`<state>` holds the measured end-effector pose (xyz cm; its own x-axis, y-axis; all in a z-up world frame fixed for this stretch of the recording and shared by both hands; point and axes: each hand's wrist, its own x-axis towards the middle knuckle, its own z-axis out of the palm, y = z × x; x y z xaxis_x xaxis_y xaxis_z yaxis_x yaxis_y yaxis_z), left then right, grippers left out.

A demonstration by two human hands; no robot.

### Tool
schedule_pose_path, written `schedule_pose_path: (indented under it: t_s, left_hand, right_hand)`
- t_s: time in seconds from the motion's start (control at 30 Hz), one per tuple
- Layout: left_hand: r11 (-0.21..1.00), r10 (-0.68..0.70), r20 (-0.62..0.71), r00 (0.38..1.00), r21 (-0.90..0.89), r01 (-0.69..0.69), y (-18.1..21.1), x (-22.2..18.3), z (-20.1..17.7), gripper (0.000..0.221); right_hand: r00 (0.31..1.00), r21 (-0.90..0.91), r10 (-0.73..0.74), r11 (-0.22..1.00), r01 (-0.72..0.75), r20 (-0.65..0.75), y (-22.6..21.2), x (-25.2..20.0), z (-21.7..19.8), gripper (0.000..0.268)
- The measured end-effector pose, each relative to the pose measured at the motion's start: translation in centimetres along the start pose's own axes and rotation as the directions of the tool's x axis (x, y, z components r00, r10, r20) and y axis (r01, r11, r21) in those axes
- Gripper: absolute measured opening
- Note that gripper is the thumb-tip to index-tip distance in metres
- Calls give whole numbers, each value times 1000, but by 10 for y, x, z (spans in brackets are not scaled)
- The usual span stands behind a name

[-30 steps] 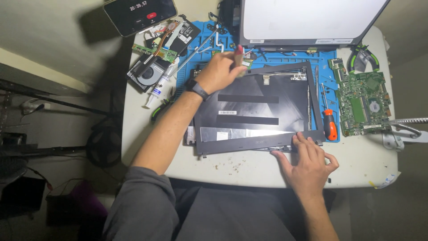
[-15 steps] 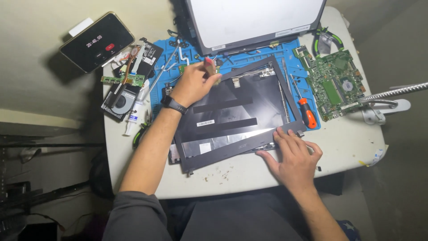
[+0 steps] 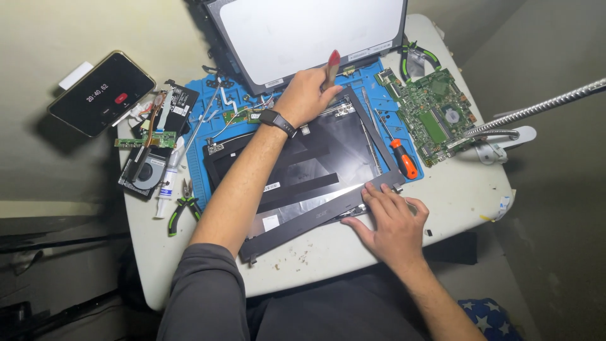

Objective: Disassembling and cleaning a laptop screen assembly using a brush, pry tool, and screwdriver.

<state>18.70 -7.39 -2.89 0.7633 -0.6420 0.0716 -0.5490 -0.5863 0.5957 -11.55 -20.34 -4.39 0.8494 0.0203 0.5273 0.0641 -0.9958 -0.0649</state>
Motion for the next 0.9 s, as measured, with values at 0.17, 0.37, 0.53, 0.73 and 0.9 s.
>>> schedule_pose_path:
  t_s: [0.17,0.37,0.53,0.73,0.9]
  left_hand:
    - [998,43,26,999,50,-45,10,13,4,22]
    - [993,106,40,994,45,-108,18,41,21,24]
    - [983,182,-2,983,-18,-182,44,35,21,22]
    - [918,392,-42,919,85,-387,58,-11,49,16]
    - [935,354,-42,934,7,-354,71,-21,53,20]
  right_hand:
    - [1000,-2,-9,1000,9,3,1,-1,1,57]
    - [1000,0,-10,1000,10,-4,0,-1,1,56]
    - [1000,-8,-2,1000,2,1,2,-1,1,57]
    - [975,202,83,971,-126,207,3,-9,5,56]
    - [972,212,82,969,-129,218,2,-7,2,55]
